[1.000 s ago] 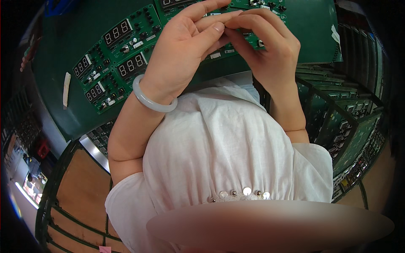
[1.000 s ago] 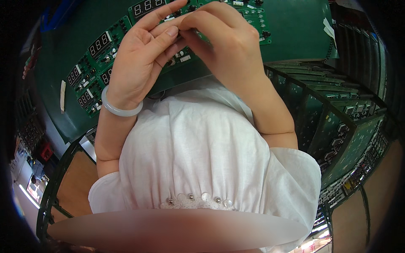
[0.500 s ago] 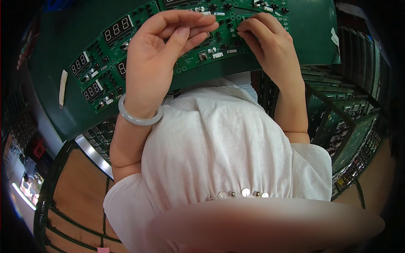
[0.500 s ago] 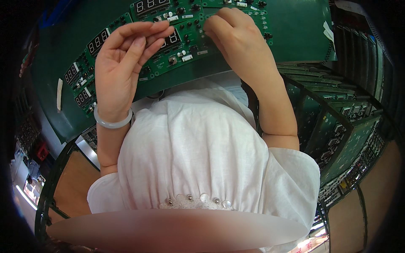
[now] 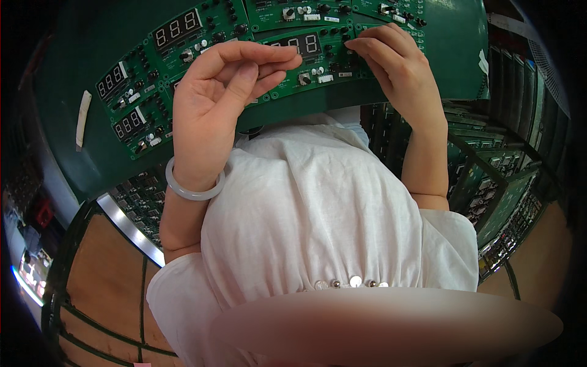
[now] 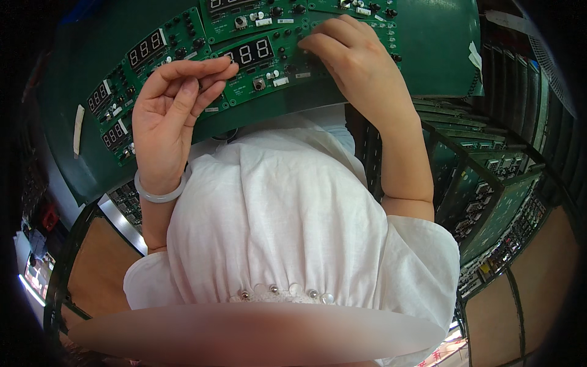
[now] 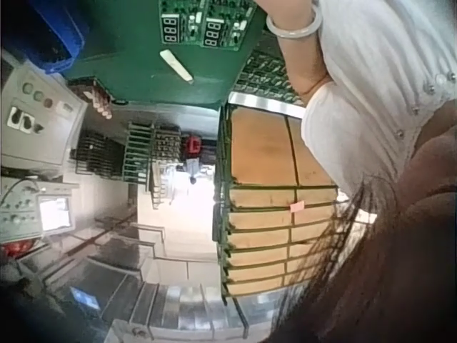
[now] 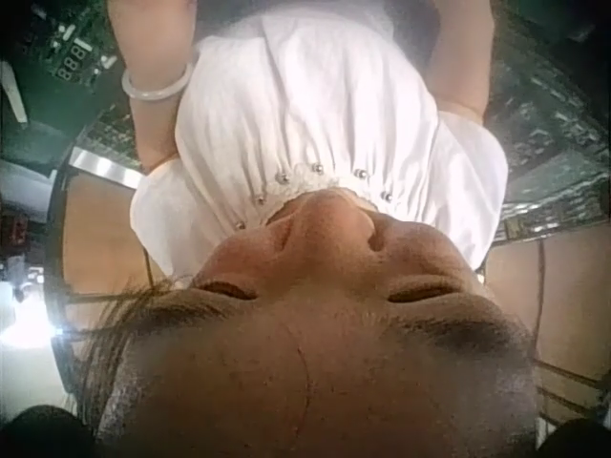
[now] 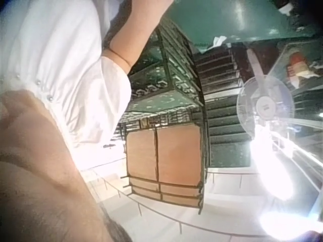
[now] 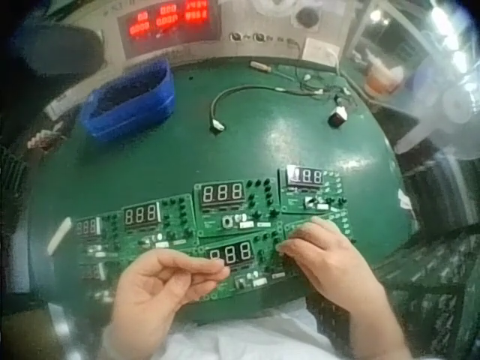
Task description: The person inserts and presses plastic components onto printed circuit boards by hand.
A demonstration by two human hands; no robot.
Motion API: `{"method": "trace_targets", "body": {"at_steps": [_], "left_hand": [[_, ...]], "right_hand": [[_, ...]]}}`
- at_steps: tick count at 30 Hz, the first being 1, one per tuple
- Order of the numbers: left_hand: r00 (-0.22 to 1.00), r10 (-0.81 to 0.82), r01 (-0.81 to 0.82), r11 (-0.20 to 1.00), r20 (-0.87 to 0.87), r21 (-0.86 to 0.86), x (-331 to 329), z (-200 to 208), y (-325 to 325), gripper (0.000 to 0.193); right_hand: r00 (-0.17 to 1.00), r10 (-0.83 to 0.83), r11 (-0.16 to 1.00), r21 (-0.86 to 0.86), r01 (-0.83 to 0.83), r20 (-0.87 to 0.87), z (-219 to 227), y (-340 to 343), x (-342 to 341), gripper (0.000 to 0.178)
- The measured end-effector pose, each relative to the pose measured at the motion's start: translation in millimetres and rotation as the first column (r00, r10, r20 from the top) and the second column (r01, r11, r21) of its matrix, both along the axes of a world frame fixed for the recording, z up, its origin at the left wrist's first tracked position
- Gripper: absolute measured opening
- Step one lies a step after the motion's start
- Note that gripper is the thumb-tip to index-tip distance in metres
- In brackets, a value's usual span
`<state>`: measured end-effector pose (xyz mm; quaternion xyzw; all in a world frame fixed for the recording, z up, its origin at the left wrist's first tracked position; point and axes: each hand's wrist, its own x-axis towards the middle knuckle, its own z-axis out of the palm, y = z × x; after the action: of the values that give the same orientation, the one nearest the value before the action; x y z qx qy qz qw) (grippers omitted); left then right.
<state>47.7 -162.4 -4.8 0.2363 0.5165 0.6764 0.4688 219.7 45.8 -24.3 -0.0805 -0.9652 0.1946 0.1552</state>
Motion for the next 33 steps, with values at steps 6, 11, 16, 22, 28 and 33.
{"method": "trace_targets", "body": {"at_steps": [6,11,16,22,28,33], "left_hand": [[1.0,0.011,-0.011,1.0,0.011,-0.017,-1.3,-2.1,-1.9,0.02],[0.999,0.024,-0.024,1.0,0.027,-0.007,-2.2,-3.8,-5.3,0.02],[1.0,0.025,-0.025,0.999,0.012,-0.022,-2.3,-3.7,-6.2,0.02],[0.999,0.022,-0.021,0.999,0.036,-0.026,-1.1,-3.5,-7.7,0.02],[0.998,0.036,-0.035,0.999,0.044,-0.016,-1.5,-5.1,-9.8,0.022],[0.999,0.027,-0.026,0.999,0.033,-0.032,-3.4,-6.0,-13.2,0.021]], "right_hand": [[0.997,-0.053,0.997,-0.052,0.05,-0.053,3.4,-2.7,1.4,0.016],[0.997,-0.066,0.998,0.01,0.067,-0.027,9.6,-3.2,1.0,0.014],[0.999,-0.033,0.998,0.05,0.031,0.033,11.4,-3.7,-2.5,0.014],[0.996,-0.058,0.995,0.088,0.053,0.061,15.5,-9.5,-10.0,0.015],[0.994,-0.089,0.993,0.086,0.083,0.07,16.3,-10.8,-14.5,0.017],[0.987,-0.157,0.987,0.051,0.155,0.032,11.3,-16.3,-12.6,0.016]]}}
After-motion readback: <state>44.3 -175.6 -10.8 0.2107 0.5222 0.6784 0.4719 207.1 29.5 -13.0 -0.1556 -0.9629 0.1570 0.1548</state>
